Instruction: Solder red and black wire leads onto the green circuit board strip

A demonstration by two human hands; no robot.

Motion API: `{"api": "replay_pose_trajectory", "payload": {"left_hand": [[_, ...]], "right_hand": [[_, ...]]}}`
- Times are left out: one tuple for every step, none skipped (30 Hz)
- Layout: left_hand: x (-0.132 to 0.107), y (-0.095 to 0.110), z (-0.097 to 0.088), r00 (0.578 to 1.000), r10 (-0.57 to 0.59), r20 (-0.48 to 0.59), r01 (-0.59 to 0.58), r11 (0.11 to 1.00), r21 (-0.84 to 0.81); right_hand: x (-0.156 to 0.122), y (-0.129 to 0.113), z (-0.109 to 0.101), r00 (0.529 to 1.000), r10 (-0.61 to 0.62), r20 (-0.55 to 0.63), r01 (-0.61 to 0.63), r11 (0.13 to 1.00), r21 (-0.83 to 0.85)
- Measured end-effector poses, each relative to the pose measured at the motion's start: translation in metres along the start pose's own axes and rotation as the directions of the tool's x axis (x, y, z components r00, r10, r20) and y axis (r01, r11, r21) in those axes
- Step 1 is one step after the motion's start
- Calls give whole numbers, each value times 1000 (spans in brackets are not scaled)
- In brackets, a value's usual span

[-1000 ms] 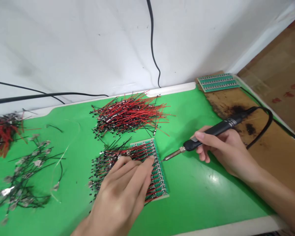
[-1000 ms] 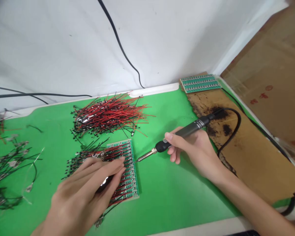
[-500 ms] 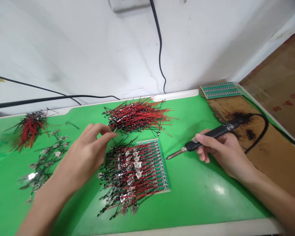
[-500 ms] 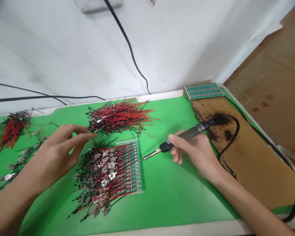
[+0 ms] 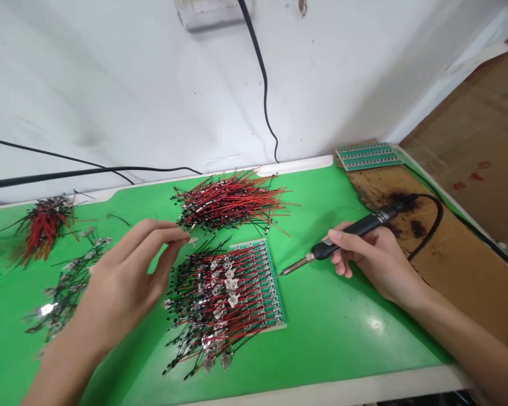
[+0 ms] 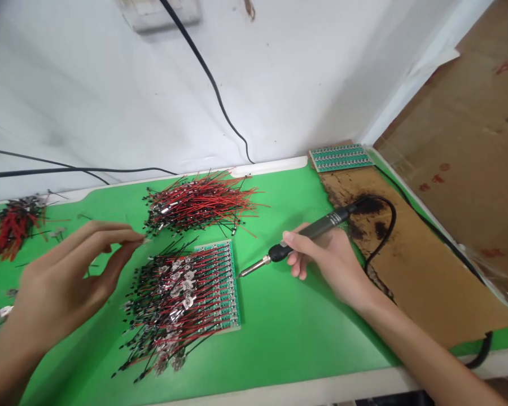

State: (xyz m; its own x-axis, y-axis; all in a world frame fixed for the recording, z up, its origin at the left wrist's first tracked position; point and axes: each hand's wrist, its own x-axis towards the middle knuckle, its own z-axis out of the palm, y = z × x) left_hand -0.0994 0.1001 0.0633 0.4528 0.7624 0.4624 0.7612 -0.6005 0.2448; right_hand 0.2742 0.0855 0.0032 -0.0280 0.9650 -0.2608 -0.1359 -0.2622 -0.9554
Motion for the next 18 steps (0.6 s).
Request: {"api": "replay_pose_trajectory", "payload": {"left_hand": [[-2,13,1,997,-53,-54,49,996,-72],[-3,25,3,991,-77,-106,60,986,-154],[-5,38,6,981,-125,-146,88,967,-239],[-6,49,11,971,-202,-130,134,906,-402],[-7,57,15,967,-233,-99,151,846,-511],[-8,63,20,967,-248,-56,170,795,-583],[-10,67,25,968,-249,-16,185,758,-626],[-12,68,30,971,-240,9,193,756,-626],[-14,67,33,972,-234,25,202,776,-598],[-16,65,36,973,-228,31,207,809,-551],[-19,62,37,975,-220,32,207,847,-490],[-21,58,37,977,-211,29,203,882,-426],[-23,54,36,980,-199,27,195,909,-369],[-24,50,34,983,-182,31,182,928,-324],[-25,47,31,986,-160,39,164,942,-294],[-25,44,28,991,-128,49,137,953,-272],[-25,41,25,994,-89,63,102,963,-249],[-24,39,22,996,-40,80,57,972,-226]], "right_hand": [[0,0,0,1000,-1,3,1,1000,-1],[-1,0,-1,1000,-3,4,3,1000,1],[-1,-1,-1,1000,-3,4,3,1000,3],[-2,-1,-1,1000,-2,-1,2,1000,5],[-3,-2,-1,1000,-1,-6,1,1000,8],[-3,-3,0,1000,2,-10,-2,1000,9],[-3,-4,0,1000,4,-14,-4,1000,10],[-4,-4,0,1000,5,-15,-5,1000,11],[-4,-4,0,1000,7,-15,-7,1000,12],[-4,-5,1,1000,8,-14,-8,1000,13],[-4,-5,0,1000,10,-12,-10,1000,12],[-4,-4,0,1000,11,-11,-11,1000,10],[-4,-4,0,1000,12,-8,-12,1000,8],[-4,-3,0,1000,14,-3,-14,1000,7],[-4,-3,-1,1000,16,0,-16,1000,5],[-4,-3,-1,1000,16,3,-16,1000,2],[-4,-3,-1,1000,18,6,-18,1000,0],[-5,-3,-1,1000,19,6,-19,1000,-1]]}}
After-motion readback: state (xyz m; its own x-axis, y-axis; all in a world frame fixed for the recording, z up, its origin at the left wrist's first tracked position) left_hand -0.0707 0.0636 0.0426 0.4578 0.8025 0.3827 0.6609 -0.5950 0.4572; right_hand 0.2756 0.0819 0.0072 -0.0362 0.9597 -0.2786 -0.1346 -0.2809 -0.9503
